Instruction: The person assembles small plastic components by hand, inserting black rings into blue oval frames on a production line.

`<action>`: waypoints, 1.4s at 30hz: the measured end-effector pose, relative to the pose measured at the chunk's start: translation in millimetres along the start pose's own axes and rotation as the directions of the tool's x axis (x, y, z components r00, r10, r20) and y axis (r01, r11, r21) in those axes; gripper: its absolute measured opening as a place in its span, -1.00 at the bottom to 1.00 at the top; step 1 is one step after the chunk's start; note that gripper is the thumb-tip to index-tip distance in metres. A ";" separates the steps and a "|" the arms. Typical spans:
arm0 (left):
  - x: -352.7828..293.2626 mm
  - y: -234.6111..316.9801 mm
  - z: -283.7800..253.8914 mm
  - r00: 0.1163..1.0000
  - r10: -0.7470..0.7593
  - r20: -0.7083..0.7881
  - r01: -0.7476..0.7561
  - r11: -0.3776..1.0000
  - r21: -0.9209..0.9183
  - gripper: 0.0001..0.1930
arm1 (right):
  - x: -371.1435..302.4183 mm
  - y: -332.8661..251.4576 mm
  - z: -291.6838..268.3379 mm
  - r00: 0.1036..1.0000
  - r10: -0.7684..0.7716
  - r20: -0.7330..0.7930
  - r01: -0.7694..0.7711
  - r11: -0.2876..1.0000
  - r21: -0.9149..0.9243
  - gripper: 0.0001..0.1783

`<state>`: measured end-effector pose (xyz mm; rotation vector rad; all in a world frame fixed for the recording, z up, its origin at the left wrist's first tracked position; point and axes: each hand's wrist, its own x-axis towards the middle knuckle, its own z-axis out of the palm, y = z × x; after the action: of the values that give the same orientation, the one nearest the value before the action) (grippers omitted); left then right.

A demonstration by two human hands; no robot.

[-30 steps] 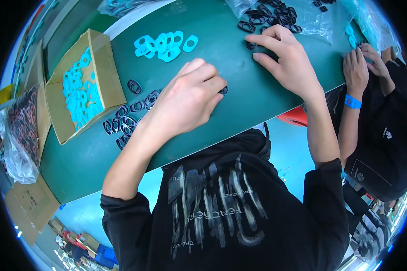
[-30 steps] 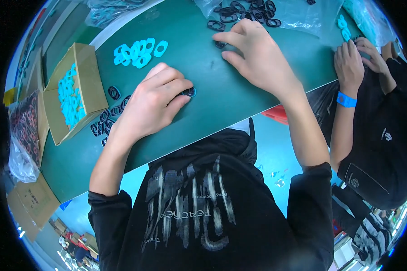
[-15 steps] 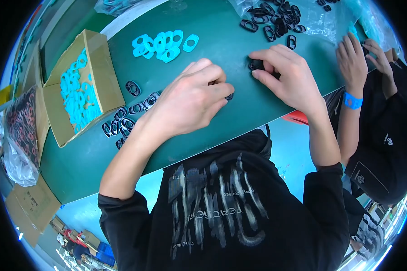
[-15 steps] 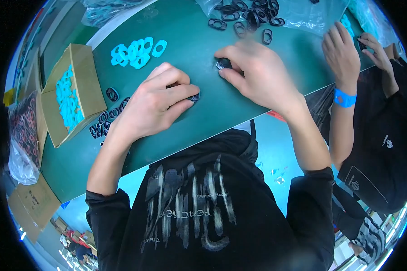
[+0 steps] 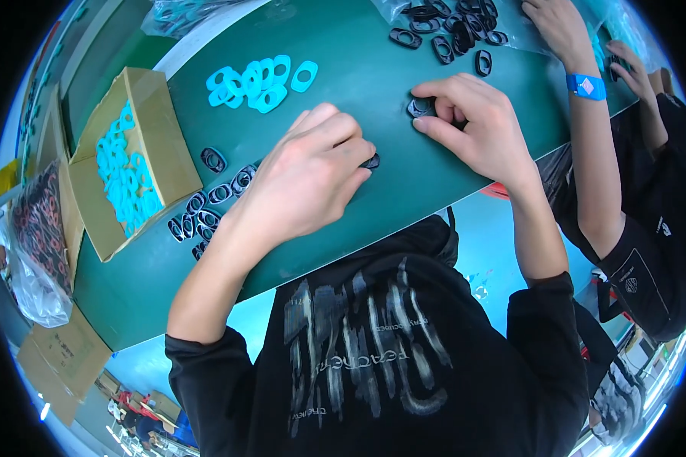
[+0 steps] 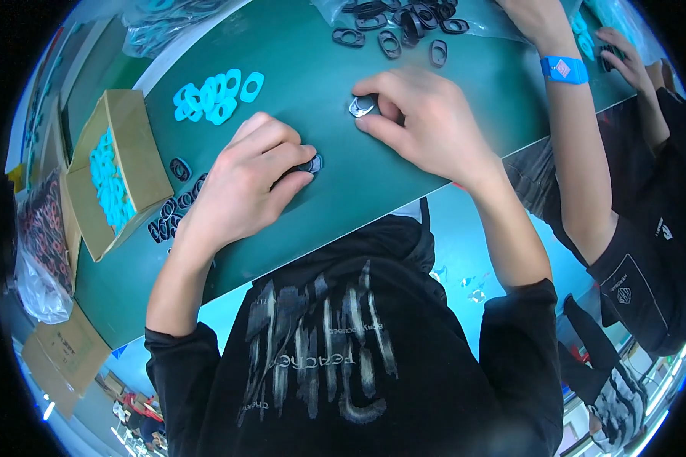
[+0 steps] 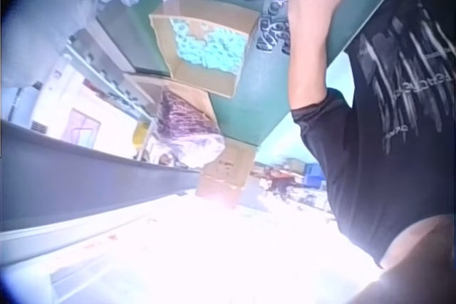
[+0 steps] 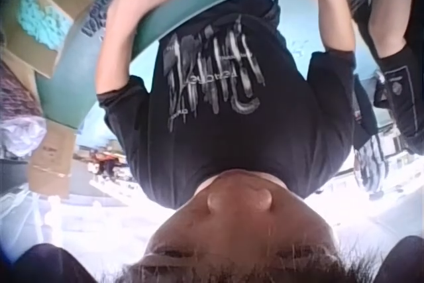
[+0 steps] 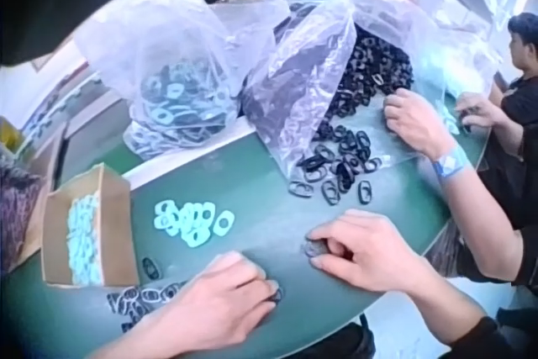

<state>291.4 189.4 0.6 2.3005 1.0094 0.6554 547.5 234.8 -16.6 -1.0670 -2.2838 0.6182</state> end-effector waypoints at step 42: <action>-27.3 18.4 8.2 0.958 -0.029 -0.284 0.096 0.970 0.223 -0.66 | -0.2 -26.9 3.8 0.999 -0.034 -0.010 0.034 0.999 0.005 -0.71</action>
<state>289.4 155.5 0.5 2.4100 1.3497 0.8948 530.4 218.3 -3.3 -1.0241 -2.2857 0.6038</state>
